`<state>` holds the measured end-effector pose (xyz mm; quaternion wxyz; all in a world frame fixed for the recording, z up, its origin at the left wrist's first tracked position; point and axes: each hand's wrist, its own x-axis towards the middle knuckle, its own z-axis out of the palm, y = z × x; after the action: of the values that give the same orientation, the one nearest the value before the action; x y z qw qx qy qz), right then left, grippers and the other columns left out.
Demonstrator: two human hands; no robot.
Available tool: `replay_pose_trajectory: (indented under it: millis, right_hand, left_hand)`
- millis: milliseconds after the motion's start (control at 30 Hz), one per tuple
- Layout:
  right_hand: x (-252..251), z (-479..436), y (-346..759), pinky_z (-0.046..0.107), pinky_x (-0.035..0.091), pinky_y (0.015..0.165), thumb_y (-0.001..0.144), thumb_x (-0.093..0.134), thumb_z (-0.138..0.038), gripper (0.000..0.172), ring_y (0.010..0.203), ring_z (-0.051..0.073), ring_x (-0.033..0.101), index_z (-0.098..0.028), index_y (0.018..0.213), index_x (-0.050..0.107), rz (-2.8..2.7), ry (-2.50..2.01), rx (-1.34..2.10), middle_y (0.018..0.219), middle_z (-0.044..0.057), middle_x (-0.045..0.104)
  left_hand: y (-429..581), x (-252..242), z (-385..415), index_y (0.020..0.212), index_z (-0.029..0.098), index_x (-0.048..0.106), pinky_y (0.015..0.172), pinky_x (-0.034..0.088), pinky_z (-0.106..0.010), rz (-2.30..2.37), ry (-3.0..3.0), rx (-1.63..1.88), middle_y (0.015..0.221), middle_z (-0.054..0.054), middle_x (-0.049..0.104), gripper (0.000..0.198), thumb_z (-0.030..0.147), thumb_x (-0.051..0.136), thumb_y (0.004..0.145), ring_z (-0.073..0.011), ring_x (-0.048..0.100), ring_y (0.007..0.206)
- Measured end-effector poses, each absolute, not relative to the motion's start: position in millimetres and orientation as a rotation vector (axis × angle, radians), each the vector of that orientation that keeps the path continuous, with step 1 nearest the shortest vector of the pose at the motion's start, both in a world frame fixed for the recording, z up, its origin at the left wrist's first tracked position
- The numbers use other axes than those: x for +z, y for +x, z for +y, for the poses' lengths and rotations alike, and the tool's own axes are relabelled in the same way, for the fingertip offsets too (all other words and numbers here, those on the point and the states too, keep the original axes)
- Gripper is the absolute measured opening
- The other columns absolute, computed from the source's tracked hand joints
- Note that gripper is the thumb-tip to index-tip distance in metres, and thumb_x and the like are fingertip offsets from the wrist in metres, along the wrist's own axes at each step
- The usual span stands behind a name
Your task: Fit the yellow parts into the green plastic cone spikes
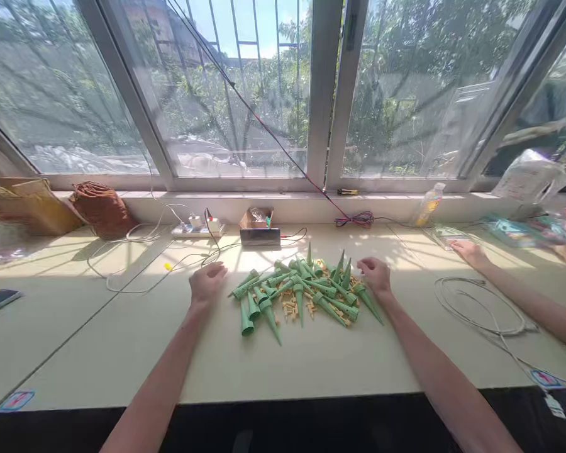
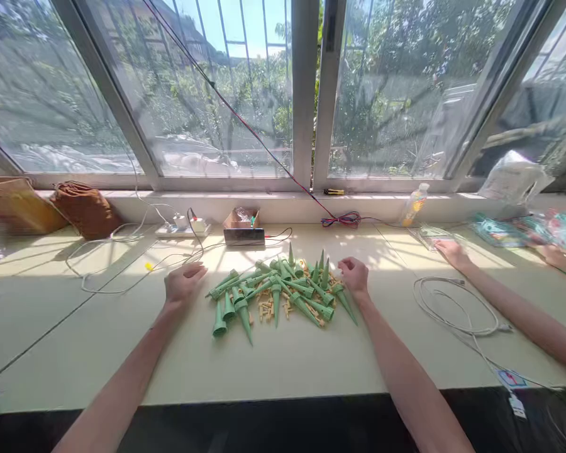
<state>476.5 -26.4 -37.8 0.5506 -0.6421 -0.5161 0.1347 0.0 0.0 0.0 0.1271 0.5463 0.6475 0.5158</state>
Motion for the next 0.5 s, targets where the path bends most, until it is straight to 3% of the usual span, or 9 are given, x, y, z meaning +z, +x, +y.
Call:
replay_pose_trajectory:
  millis: [133, 233, 333, 500]
  right_hand:
    - [-35.4, -28.6, 477.3, 0.028, 0.043, 0.057, 0.073, 0.058, -0.061, 0.047, 0.050, 0.018, 0.057, -0.017, 0.061, 0.065, -1.197, -1.565, 0.276, 0.054, 0.006, 0.065]
    - [-33.0, -30.6, 476.6, 0.028, 0.040, 0.058, 0.073, 0.056, -0.059, 0.047, 0.050, 0.017, 0.052, -0.019, 0.050, 0.056, -1.193, -1.619, 0.149, 0.047, 0.003, 0.057]
    - [-31.0, -32.7, 475.3, 0.028, 0.038, 0.058, 0.076, 0.050, -0.053, 0.046, 0.051, 0.015, 0.048, -0.020, 0.045, 0.048, -1.211, -1.633, 0.094, 0.048, 0.002, 0.055]
    - [-29.7, -35.2, 474.0, 0.026, 0.036, 0.055, 0.074, 0.049, -0.046, 0.039, 0.050, 0.014, 0.044, -0.020, 0.046, 0.045, -1.234, -1.624, 0.109, 0.047, 0.001, 0.053]
  left_hand:
    - [-1.2, 2.8, -2.5, 0.081, 0.018, 0.074, 0.075, 0.058, -0.029, 1.859, 1.618, 1.481, 0.077, -0.003, 0.076, 0.023, 0.033, 0.069, 0.065, -0.0216, 0.073, 0.076]
    - [-2.8, 4.3, -3.5, 0.080, 0.017, 0.072, 0.059, 0.056, -0.027, 1.882, 1.609, 1.484, 0.060, 0.000, 0.069, 0.024, 0.038, 0.062, 0.073, -0.0179, 0.068, 0.054]
    - [-3.9, 6.1, -4.8, 0.084, 0.017, 0.070, 0.047, 0.048, -0.027, 1.960, 1.597, 1.502, 0.046, 0.004, 0.058, 0.029, 0.042, 0.056, 0.079, -0.0134, 0.052, 0.032]
    - [-1.8, 9.1, -7.7, 0.076, 0.019, 0.069, 0.057, 0.047, -0.027, 2.068, 1.670, 1.480, 0.040, 0.005, 0.053, 0.027, 0.042, 0.056, 0.079, -0.0149, 0.052, 0.038]
